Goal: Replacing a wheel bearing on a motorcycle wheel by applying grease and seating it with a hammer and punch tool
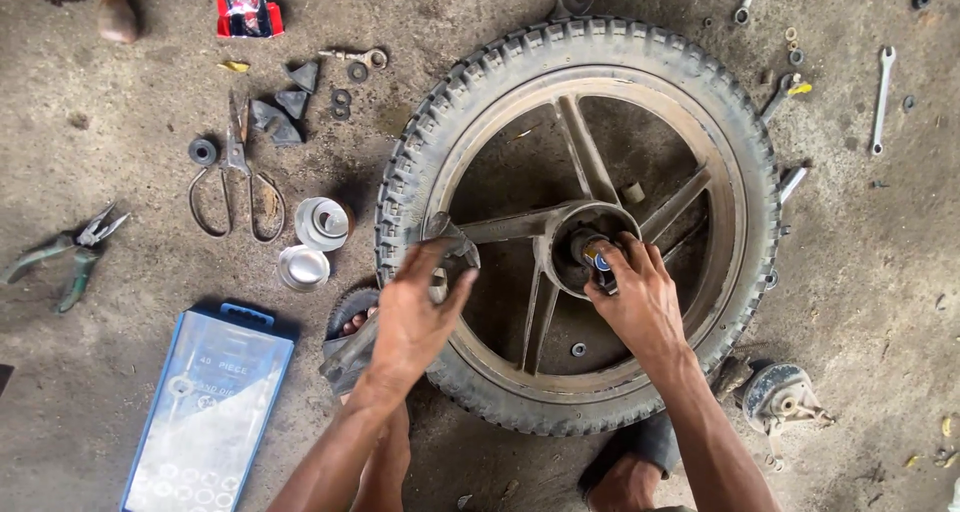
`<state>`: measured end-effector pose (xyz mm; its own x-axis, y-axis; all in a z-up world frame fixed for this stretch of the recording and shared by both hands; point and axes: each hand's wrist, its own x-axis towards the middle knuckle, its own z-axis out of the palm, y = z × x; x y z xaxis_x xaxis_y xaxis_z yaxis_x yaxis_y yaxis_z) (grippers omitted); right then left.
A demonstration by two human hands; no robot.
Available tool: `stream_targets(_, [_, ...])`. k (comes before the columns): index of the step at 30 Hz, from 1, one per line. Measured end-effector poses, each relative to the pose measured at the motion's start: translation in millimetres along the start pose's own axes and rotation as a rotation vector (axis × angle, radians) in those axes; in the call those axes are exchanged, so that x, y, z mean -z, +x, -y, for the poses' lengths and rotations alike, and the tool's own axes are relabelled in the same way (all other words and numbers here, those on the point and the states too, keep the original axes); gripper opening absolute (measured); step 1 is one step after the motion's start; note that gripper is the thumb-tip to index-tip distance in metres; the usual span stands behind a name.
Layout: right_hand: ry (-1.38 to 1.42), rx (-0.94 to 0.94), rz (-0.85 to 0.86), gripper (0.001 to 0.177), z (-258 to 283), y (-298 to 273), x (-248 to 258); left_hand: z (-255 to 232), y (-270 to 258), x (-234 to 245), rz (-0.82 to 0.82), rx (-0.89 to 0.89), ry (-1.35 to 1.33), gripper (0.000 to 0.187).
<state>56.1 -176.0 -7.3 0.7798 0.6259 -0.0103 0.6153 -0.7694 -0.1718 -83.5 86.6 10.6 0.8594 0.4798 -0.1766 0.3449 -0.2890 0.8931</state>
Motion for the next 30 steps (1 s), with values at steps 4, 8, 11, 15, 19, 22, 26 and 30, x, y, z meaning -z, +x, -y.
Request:
stream_targets(4, [0.007,-0.034,0.09,0.047,1.0,1.2,2.2,-29.8,3.6,-20.4,0.188,-0.129,0.127,0.036])
stream_targets(8, [-0.005,-0.062,0.164,0.053,-2.3,0.7,-0.9,-33.9,16.2,-71.1,0.455,-0.114,0.174,0.043])
stream_targets(11, [-0.015,-0.058,0.185,0.055,8.0,6.0,6.5,2.1,25.0,-123.2,0.519,-0.049,0.104,0.047])
stream_targets(15, [-0.015,-0.051,0.214,0.058,13.8,11.2,9.7,10.3,22.5,-146.4,0.535,0.037,0.036,0.042])
stream_targets(19, [-0.021,-0.085,0.296,0.056,17.7,19.8,16.4,9.2,18.3,-153.6,0.554,0.14,0.024,0.04])
stream_targets(22, [-0.012,-0.094,0.319,0.055,21.8,24.1,23.1,10.3,14.4,-154.1,0.547,0.14,0.044,0.041])
stream_targets(26, [-0.012,-0.103,0.336,0.054,13.9,21.4,17.1,1.8,11.9,-148.5,0.532,-0.01,0.185,0.038])
stream_targets(30, [-0.038,-0.114,0.403,0.054,19.0,26.5,20.5,-7.4,17.8,-140.5,0.552,0.003,0.212,0.037])
